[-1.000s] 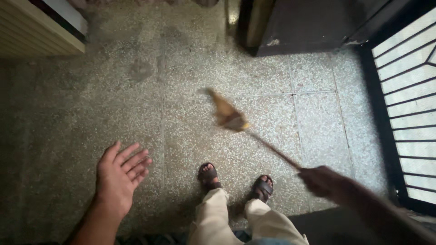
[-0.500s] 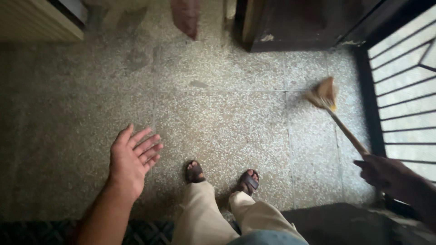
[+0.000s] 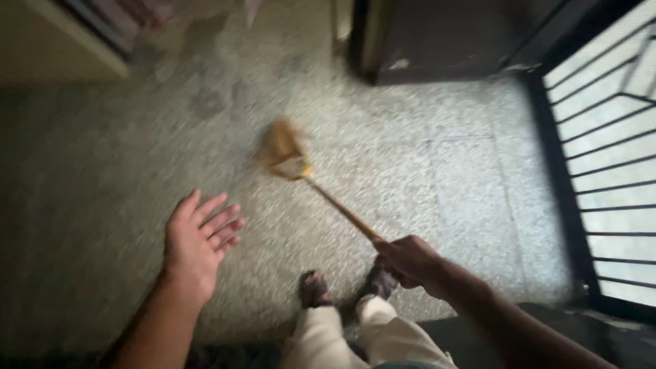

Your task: The person sweeps the floor near an entryway using a broom, moving debris between a door and a wall.

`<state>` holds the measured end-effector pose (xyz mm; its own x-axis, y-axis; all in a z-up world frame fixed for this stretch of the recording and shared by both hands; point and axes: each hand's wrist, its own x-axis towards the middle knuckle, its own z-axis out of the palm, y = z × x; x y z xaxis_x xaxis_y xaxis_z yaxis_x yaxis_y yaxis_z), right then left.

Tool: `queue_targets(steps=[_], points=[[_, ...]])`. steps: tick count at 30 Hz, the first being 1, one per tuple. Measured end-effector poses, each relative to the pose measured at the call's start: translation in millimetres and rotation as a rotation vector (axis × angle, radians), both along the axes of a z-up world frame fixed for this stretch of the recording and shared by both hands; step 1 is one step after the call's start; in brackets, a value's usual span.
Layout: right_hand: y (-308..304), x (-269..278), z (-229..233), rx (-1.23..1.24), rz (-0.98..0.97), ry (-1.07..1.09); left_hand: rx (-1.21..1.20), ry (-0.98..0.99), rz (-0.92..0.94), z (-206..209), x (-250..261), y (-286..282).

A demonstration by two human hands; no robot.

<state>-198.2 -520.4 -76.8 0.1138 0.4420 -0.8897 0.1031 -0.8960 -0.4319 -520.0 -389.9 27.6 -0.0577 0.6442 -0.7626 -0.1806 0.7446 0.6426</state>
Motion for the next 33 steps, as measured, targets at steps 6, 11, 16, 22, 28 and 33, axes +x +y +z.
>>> queue_targets(steps=[6,11,16,22,28,33], points=[[-6.0,-85.1,-29.6,-0.040,0.426,-0.058,-0.015,0.041,0.030,-7.0,-51.2,-20.9],[-58.3,-70.3,-112.1,-0.112,0.330,0.109,-0.091,0.079,0.055,-17.1,-85.3,-40.2],[-131.3,4.7,-130.9,-0.104,0.169,-0.099,-0.129,0.019,0.080,-33.6,-99.0,-44.7],[-192.1,116.9,-77.4,0.544,0.513,-0.195,-0.098,0.022,0.008,-33.4,-75.8,-34.3],[-162.1,179.0,-73.7,-0.237,-0.266,-0.321,-0.069,-0.006,-0.047,-32.8,-70.3,-24.3],[-182.0,201.4,-64.0,0.124,-0.387,-0.070,-0.073,-0.035,-0.033,-41.1,-80.0,-17.4]])
